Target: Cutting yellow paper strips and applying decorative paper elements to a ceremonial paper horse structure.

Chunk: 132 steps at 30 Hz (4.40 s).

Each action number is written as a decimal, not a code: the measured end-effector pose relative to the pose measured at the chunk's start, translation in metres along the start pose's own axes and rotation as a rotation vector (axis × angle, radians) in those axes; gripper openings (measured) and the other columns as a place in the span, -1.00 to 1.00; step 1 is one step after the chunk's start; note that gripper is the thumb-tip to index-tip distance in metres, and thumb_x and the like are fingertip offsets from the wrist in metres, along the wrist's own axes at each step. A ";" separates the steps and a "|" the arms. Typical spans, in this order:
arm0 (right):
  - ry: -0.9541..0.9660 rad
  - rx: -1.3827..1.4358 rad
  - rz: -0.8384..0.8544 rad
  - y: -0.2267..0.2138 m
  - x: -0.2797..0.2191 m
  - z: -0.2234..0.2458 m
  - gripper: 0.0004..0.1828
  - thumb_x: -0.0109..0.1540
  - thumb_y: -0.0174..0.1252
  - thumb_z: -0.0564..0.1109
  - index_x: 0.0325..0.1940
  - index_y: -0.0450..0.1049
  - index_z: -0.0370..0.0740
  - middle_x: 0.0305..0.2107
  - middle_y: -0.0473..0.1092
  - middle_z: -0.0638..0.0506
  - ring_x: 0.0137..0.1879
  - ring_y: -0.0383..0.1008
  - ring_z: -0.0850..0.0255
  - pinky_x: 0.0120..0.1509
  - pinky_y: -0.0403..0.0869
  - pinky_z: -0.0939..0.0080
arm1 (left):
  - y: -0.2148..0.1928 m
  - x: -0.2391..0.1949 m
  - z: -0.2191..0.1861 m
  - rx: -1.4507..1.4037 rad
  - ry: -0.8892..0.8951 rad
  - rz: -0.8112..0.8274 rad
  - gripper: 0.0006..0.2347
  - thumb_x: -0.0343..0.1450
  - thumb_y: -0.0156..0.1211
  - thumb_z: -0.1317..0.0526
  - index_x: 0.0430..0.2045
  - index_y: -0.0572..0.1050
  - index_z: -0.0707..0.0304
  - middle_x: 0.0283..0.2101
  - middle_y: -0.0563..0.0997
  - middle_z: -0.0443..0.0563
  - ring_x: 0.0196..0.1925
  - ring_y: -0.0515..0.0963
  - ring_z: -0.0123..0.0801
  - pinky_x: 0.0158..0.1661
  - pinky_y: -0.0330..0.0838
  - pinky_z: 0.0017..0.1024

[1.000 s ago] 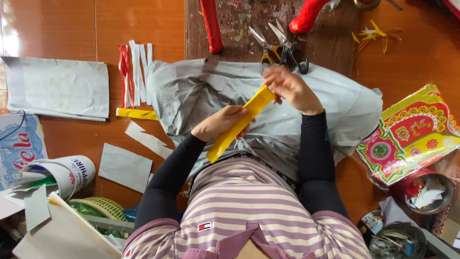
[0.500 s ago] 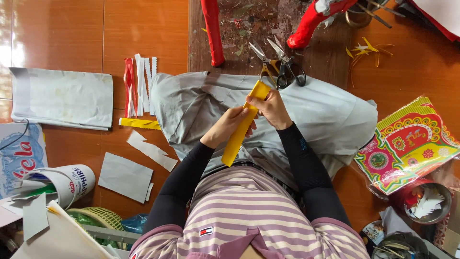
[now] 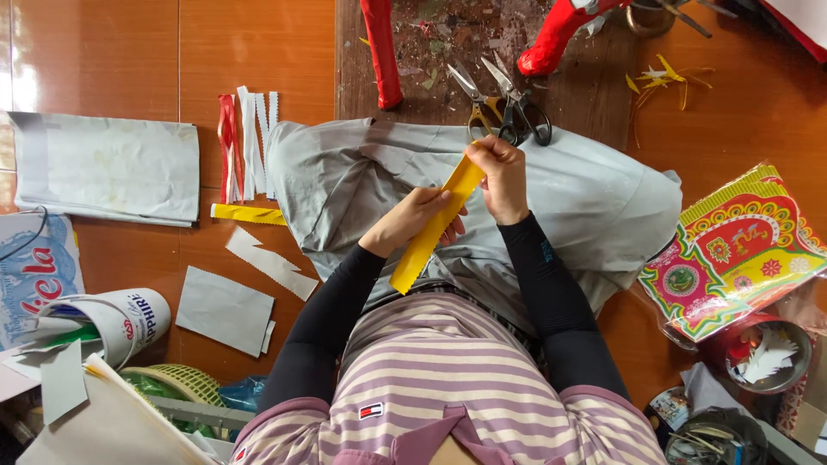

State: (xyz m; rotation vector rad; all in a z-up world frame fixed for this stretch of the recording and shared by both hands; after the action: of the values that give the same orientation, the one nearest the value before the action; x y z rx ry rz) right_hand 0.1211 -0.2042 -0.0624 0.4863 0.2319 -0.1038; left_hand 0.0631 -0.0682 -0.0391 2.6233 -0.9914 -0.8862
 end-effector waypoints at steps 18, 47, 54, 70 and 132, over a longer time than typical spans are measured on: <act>0.031 -0.149 -0.009 -0.021 0.014 0.011 -0.81 0.29 0.33 -0.02 -0.25 0.57 -0.18 -0.54 0.39 0.25 -0.55 0.16 0.53 -0.48 0.16 0.46 | -0.009 0.019 0.003 -0.003 0.086 0.062 -0.62 0.65 -0.24 0.09 -0.01 0.43 0.53 -0.20 0.67 0.20 -0.18 0.71 -0.25 -0.13 0.65 -0.35; -0.121 -0.476 0.049 0.000 0.013 -0.002 -0.79 0.34 0.25 -0.05 -0.28 0.57 -0.21 -0.53 0.45 0.20 -0.49 0.34 0.50 -0.44 0.28 0.43 | -0.040 0.032 0.011 0.469 0.371 -0.358 -0.70 0.58 0.03 0.08 -0.14 0.50 0.44 -0.31 0.66 0.16 -0.32 0.67 -0.27 -0.27 0.52 -0.38; 0.019 -0.489 0.084 0.004 0.018 -0.019 -0.73 0.36 0.23 -0.02 -0.29 0.54 -0.28 -0.56 0.39 0.22 -0.50 0.30 0.48 -0.44 0.25 0.34 | -0.065 0.057 0.050 0.602 0.336 -0.487 -0.72 0.61 0.04 0.10 -0.35 0.41 0.38 -0.47 0.55 0.11 -0.49 0.54 -0.30 -0.41 0.41 -0.31; -0.251 -1.868 -0.173 -0.098 0.107 -0.033 -0.24 0.19 0.31 -0.21 0.45 0.20 -0.10 -0.26 0.45 -0.27 -0.11 0.49 -0.25 -0.02 0.42 -0.26 | -0.091 -0.062 -0.016 -0.179 0.605 -0.684 -0.77 0.65 -0.10 0.17 -0.33 0.41 0.28 -0.43 0.45 -0.23 -0.43 0.37 -0.71 -0.44 0.28 -0.63; 0.051 -0.561 0.450 0.147 -0.124 -0.029 -0.18 0.19 0.36 -0.04 0.45 0.19 -0.33 -0.56 0.35 0.14 -0.52 0.38 0.42 -0.49 0.39 0.38 | -0.107 -0.133 -0.110 0.401 0.762 -1.153 -0.87 0.57 0.10 0.20 -0.17 0.44 0.29 -0.58 0.51 0.20 -0.60 0.59 -0.15 -0.52 0.34 -0.28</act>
State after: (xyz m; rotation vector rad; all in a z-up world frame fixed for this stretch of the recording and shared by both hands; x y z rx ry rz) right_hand 0.0179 -0.0563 0.0095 -0.0267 0.1859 0.4065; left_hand 0.1075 0.0971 0.0700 3.3183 0.6721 0.3182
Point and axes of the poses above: each hand's wrist, its own x-axis towards the middle knuckle, its own y-axis out of the palm, z = x × y, the point moved 10 cm from there along x, towards the middle knuckle
